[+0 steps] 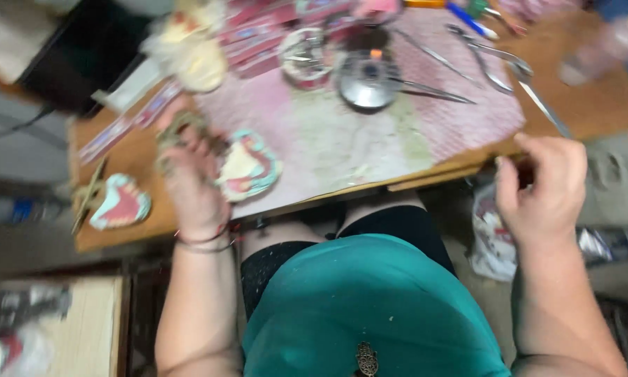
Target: The person holds a dental mold in a clamp and uses a heated metal tool to smooth and shape the pink material on the teeth. They repeatedly heat the tool on a small flame and apply it to the mold, then switch to a different tool to refine the surface details.
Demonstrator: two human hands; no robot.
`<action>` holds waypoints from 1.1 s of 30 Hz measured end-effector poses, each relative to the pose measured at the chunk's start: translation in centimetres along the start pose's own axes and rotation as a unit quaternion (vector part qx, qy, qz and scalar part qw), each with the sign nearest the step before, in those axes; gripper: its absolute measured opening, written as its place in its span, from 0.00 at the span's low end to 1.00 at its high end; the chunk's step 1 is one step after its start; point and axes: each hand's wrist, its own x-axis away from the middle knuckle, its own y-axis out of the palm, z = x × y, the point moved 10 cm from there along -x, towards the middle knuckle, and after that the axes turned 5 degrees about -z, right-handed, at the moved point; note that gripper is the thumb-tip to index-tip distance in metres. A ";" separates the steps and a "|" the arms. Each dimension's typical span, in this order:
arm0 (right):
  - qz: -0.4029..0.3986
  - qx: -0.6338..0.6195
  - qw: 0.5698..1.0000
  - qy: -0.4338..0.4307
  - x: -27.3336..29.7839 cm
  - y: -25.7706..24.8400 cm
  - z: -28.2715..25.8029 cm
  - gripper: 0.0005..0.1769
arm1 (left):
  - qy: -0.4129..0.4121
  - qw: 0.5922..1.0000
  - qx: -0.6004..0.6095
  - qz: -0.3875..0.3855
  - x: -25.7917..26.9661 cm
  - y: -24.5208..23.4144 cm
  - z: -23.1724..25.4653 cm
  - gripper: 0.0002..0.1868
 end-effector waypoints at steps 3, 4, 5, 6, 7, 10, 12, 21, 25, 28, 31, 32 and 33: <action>0.048 -0.142 0.986 -0.074 -3.7 1.7 -5.3 0.17 | -0.002 0.999 -0.030 -0.044 -1.6 4.2 4.1 0.34; 0.044 -0.153 0.983 -0.087 -5.4 2.7 -7.3 0.17 | 0.003 0.999 -0.037 -0.029 -1.7 3.8 4.5 0.34; 0.051 -0.221 0.968 -0.104 -6.9 3.3 -9.3 0.17 | -0.013 0.998 -0.024 -0.049 -1.9 4.1 4.3 0.36; 0.057 -0.288 0.949 -0.116 -8.2 3.9 -11.2 0.16 | -0.030 0.997 -0.009 -0.071 -2.1 4.6 4.1 0.38; 0.052 -0.297 0.945 -0.125 -9.3 4.3 -13.4 0.16 | -0.026 0.998 -0.014 -0.059 -2.2 4.3 4.3 0.38; -0.088 -0.558 0.825 -0.008 -12.9 9.1 -17.1 0.16 | -0.015 0.992 0.015 -0.123 -2.4 6.0 4.9 0.39; -0.269 -0.633 0.723 0.065 -13.7 14.2 -19.8 0.20 | -0.034 0.984 0.085 -0.155 -2.3 7.4 5.2 0.40; -0.295 -0.781 0.551 -0.003 -14.6 15.9 -23.1 0.27 | -0.029 0.969 -0.017 -0.245 -3.0 10.6 8.7 0.43; -0.272 -0.822 0.498 -0.048 -15.2 14.5 -23.9 0.22 | 0.022 0.953 -0.150 -0.263 -3.1 11.3 9.1 0.46; -0.236 -0.830 0.502 -0.051 -15.3 14.3 -23.5 0.22 | 0.014 0.952 -0.138 -0.275 -2.6 11.4 8.8 0.43; -0.225 -0.848 0.480 -0.014 -14.9 14.9 -23.0 0.23 | -0.003 0.954 -0.126 -0.273 -2.2 11.4 8.6 0.44; -0.218 -0.835 0.505 -0.014 -14.9 14.9 -22.7 0.24 | 0.003 0.952 -0.140 -0.272 -2.1 11.4 8.6 0.42; -0.212 -0.821 0.529 -0.014 -15.0 14.7 -22.5 0.25 | 0.008 0.950 -0.154 -0.271 -2.0 11.4 8.6 0.40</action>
